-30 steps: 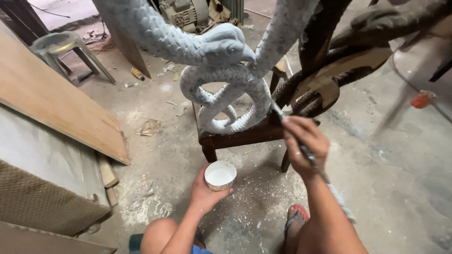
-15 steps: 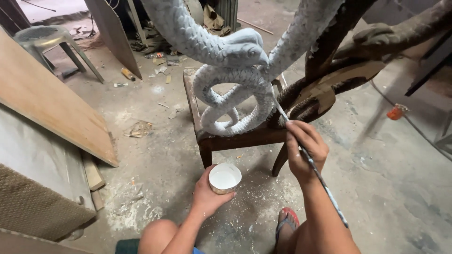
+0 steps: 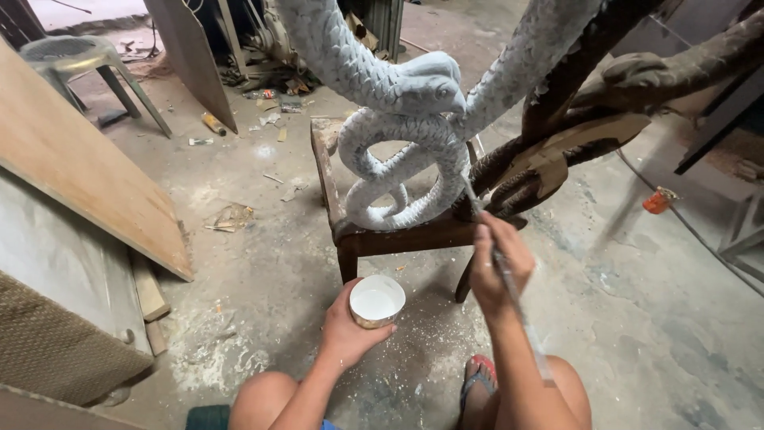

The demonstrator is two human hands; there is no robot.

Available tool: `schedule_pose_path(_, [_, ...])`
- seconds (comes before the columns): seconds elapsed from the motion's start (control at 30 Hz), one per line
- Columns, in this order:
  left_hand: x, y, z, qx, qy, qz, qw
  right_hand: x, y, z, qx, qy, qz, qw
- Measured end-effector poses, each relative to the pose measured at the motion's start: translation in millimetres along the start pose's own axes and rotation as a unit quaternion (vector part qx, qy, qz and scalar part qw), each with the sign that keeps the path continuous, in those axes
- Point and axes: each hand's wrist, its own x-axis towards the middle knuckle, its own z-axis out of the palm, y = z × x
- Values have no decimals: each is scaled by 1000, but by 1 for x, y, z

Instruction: The person paints a white, snake-like sculpture resting on a wooden chair using a paintbrush and a small container of white paint. They repeatedly dip the brush into the container and apply the paint to the intricate details of the sculpture.

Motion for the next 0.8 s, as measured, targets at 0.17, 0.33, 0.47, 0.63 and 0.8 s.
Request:
schedule_pose_path(0.17, [-4,6,-2,-3,-6,2,1000,7,-23,-9,60,-36,20,997])
schedule_pose_path(0.33, [-3,1,0,8,-2,4,1000,18,-9,-21,59,-26,27,998])
schedule_pose_path(0.47, [3,-8,3,4,6,17,1000,14,-16,-18,49,-16,16,999])
schedule_pose_path(0.63, [3,-8,3,1,11,28,1000,14,-17,-24,41,-65,19,997])
schedule_pose_path(0.8, [5,-8,3,4,15,26,1000,53,-24,-30,53,-34,-8,998])
